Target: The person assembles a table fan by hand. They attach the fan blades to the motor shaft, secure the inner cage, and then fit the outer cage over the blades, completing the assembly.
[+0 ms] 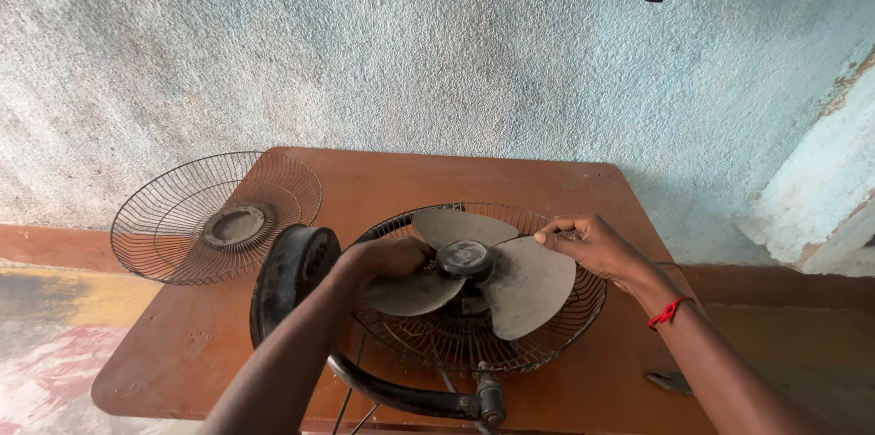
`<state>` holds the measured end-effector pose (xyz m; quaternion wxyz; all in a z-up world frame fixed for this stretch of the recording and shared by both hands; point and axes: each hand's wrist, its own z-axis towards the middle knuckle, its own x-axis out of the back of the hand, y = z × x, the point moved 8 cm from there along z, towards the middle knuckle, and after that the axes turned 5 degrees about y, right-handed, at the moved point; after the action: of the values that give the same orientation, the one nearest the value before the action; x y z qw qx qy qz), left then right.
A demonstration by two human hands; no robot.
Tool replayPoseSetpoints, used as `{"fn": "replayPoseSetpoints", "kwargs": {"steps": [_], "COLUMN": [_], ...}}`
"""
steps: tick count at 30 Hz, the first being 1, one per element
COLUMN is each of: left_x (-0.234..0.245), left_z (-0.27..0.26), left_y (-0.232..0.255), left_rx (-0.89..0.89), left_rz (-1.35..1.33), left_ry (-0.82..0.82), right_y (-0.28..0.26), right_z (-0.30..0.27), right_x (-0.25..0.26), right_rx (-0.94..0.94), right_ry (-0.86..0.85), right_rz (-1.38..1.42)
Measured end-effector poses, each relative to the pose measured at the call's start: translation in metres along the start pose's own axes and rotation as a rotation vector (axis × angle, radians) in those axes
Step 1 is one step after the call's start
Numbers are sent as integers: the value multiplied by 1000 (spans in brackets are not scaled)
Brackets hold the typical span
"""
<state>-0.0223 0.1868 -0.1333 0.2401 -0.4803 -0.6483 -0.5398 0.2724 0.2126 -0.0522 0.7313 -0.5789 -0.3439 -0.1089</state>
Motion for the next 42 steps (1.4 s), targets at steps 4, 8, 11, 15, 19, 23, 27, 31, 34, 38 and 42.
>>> {"fn": "replayPoseSetpoints", "kwargs": {"steps": [4,8,11,15,19,23,27,31,34,38,42], "left_x": [1,-3,-3,-5,-2,-3,-7,-6,-8,-6,-4], "left_z": [2,9,12,7,-3,-2,1,2,6,11,2], "left_y": [10,5,3,1,3,-3,-7,-3,-7,-9,-3], "left_rx": [-46,-30,-67,-66,-130,-115,-154,-297,-280,-216,-219], "left_rz": [112,183,184,36,-14,-57,-63,-105,-126,-123,-304], "left_ry": [-91,-103,-67,-137,-148,-162,-149,-9,-20,32,119], "right_y": [9,26,36,43,55,57,55,56,62,73,79], "right_z": [7,15,21,28,36,42,44,45,48,56,56], "right_x": [0,2,-2,-4,-6,-5,-5,-7,-9,-8,-12], "right_rx": [-16,-92,-133,-115,-176,-166,-152,-126,-110,-95,-127], "right_ry": [-4,40,22,23,43,43,48,35,35,57,34], "right_rz": [36,-22,34,92,31,-21,0,49,91,61,44]}}
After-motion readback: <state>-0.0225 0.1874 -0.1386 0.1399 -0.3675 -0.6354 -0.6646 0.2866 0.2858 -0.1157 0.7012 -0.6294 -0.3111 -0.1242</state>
